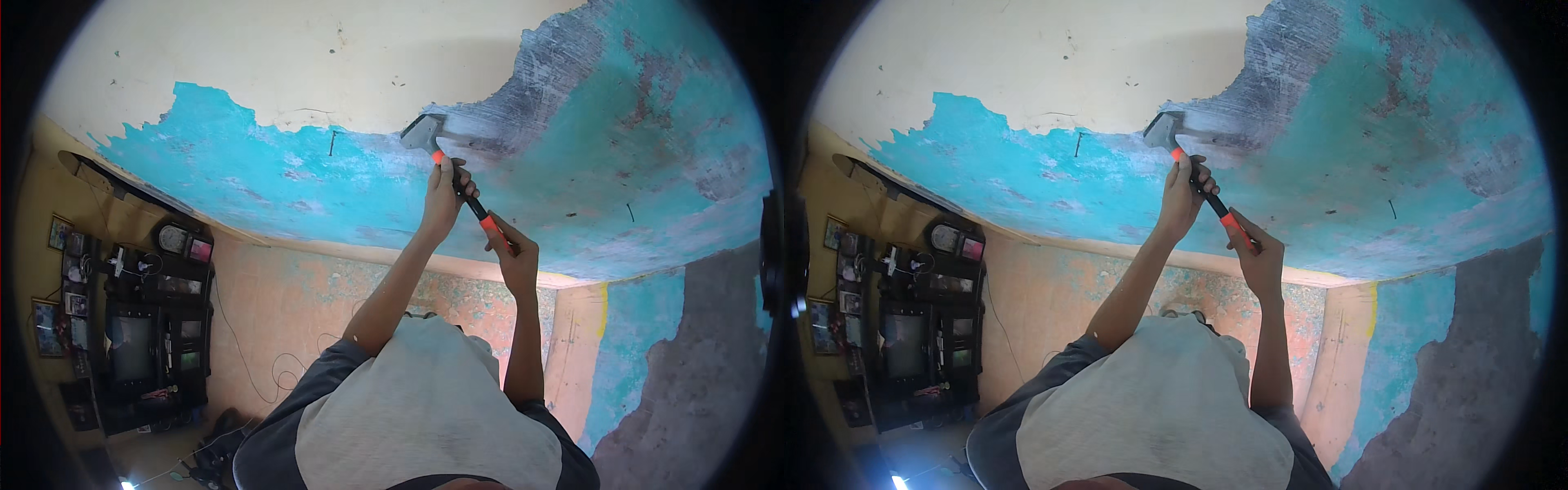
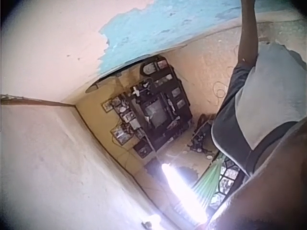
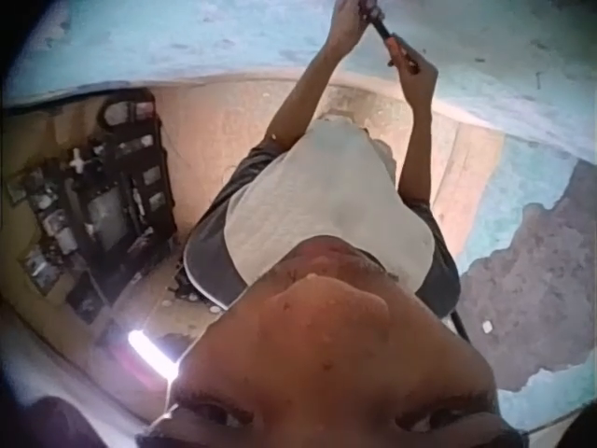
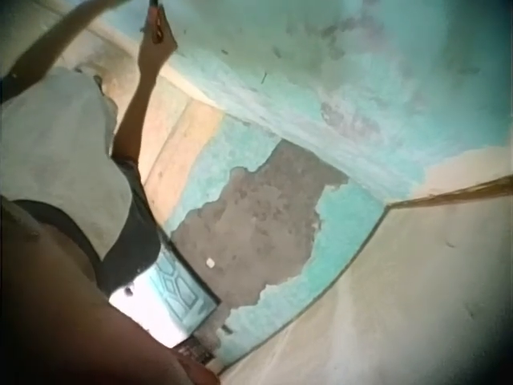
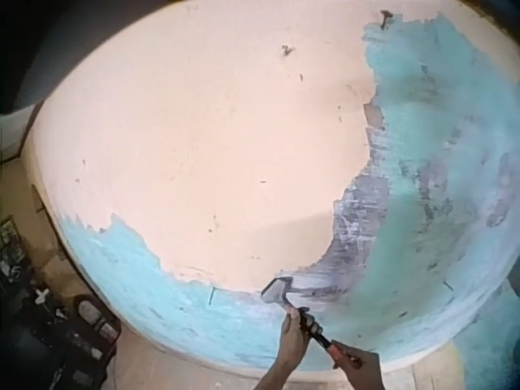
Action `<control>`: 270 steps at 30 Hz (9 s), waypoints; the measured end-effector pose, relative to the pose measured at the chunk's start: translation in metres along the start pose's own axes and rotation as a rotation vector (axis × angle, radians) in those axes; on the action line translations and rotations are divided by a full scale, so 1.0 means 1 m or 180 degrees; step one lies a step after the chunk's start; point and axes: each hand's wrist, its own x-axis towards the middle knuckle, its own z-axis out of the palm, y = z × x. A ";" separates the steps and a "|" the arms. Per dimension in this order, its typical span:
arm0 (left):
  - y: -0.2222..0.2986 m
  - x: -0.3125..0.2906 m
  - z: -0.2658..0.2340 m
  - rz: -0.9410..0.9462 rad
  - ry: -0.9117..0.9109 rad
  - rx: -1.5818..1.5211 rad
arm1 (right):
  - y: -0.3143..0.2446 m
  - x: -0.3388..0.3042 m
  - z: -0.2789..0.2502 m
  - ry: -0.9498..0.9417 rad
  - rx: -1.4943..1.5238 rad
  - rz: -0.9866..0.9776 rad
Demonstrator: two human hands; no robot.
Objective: The person scrapes peeling paint chips off a wall and ceiling using a hand scraper.
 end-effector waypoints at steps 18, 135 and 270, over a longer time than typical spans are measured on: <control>0.006 0.007 0.013 -0.0165 0.0209 0.0030 | 0.011 -0.006 -0.027 0.0088 0.0081 0.0175; 0.030 0.017 -0.011 0.0058 0.0506 0.1436 | 0.025 -0.005 0.016 -0.0143 0.0240 -0.0360; 0.045 0.015 -0.017 0.0475 0.0275 0.0698 | 0.054 -0.001 0.105 0.0031 -0.0113 -0.0823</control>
